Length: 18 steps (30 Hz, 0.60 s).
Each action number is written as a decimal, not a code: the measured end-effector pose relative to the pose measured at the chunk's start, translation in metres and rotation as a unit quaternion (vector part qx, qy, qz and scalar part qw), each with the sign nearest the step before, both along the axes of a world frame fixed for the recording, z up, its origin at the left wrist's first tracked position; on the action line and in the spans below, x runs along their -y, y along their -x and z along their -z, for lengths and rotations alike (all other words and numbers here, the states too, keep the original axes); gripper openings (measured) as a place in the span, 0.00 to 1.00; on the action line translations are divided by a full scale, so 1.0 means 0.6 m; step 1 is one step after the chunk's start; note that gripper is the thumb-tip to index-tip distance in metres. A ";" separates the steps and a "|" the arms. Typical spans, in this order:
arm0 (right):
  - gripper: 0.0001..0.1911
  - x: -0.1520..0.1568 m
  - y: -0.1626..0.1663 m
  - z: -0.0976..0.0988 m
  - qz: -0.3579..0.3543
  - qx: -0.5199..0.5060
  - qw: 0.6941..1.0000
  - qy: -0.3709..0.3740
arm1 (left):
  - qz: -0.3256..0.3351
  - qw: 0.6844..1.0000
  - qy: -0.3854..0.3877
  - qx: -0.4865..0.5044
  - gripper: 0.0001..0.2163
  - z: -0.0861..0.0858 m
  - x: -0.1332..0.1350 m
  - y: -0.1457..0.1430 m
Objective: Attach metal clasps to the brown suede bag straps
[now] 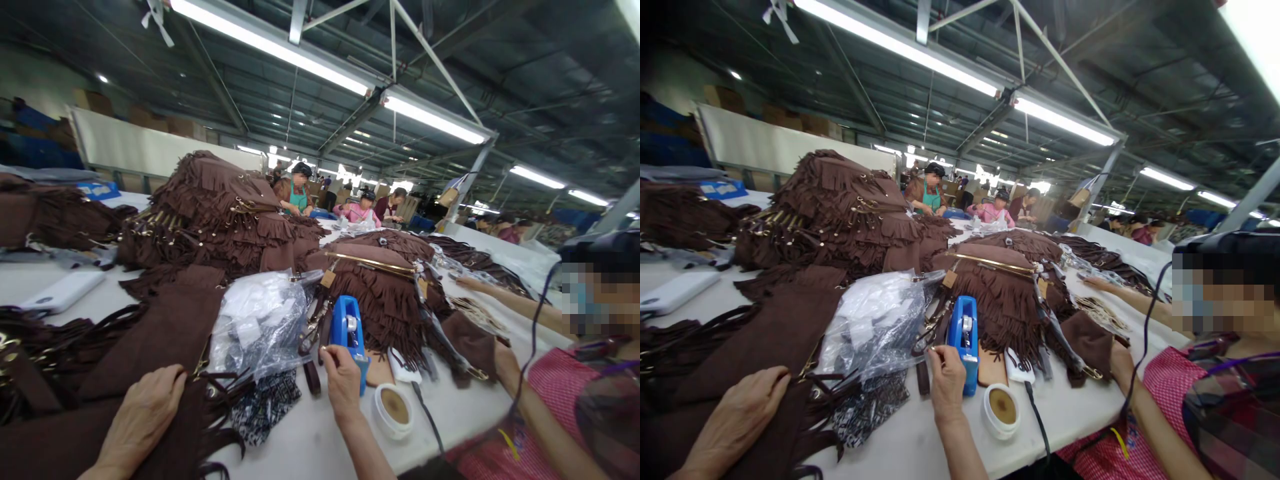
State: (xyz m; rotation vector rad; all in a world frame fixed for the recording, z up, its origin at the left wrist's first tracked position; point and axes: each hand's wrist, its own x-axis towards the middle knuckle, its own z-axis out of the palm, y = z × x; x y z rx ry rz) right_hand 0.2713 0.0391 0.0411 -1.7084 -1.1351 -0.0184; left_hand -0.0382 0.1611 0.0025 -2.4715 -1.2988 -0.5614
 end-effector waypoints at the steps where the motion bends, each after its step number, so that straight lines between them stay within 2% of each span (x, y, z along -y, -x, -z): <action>1: 0.14 0.010 0.000 -0.015 -0.001 -0.028 1.000 -0.007 | 0.009 0.999 -0.018 0.031 0.22 -0.003 0.001 -0.002; 3: 0.17 0.031 0.008 -0.046 -0.008 -0.073 0.997 -0.020 | 0.019 0.993 -0.044 0.104 0.20 -0.014 0.010 -0.014; 6: 0.16 0.064 0.040 -0.089 -0.082 -0.178 0.979 -0.058 | 0.050 0.980 -0.040 0.187 0.15 -0.046 0.055 -0.056; 8: 0.15 0.081 0.067 -0.113 -0.149 -0.255 0.953 -0.070 | 0.112 0.970 0.000 0.217 0.13 -0.074 0.101 -0.095; 9: 0.15 0.088 0.080 -0.123 -0.171 -0.286 0.940 -0.069 | 0.169 0.951 0.072 0.247 0.15 -0.089 0.126 -0.115; 11: 0.14 0.096 0.101 -0.139 -0.205 -0.324 0.922 -0.062 | 0.227 0.904 0.228 0.283 0.23 -0.116 0.170 -0.150; 12: 0.13 0.098 0.109 -0.143 -0.221 -0.343 0.911 -0.062 | 0.252 0.879 0.291 0.281 0.19 -0.127 0.189 -0.162; 14: 0.13 0.098 0.118 -0.149 -0.246 -0.396 0.883 -0.060 | 0.250 0.818 0.410 0.316 0.07 -0.141 0.216 -0.175; 15: 0.13 0.098 0.121 -0.149 -0.253 -0.429 0.865 -0.057 | 0.235 0.776 0.471 0.347 0.05 -0.145 0.225 -0.176; 18: 0.14 0.095 0.126 -0.146 -0.254 -0.523 0.812 -0.047 | 0.195 0.635 0.602 0.442 0.13 -0.151 0.242 -0.167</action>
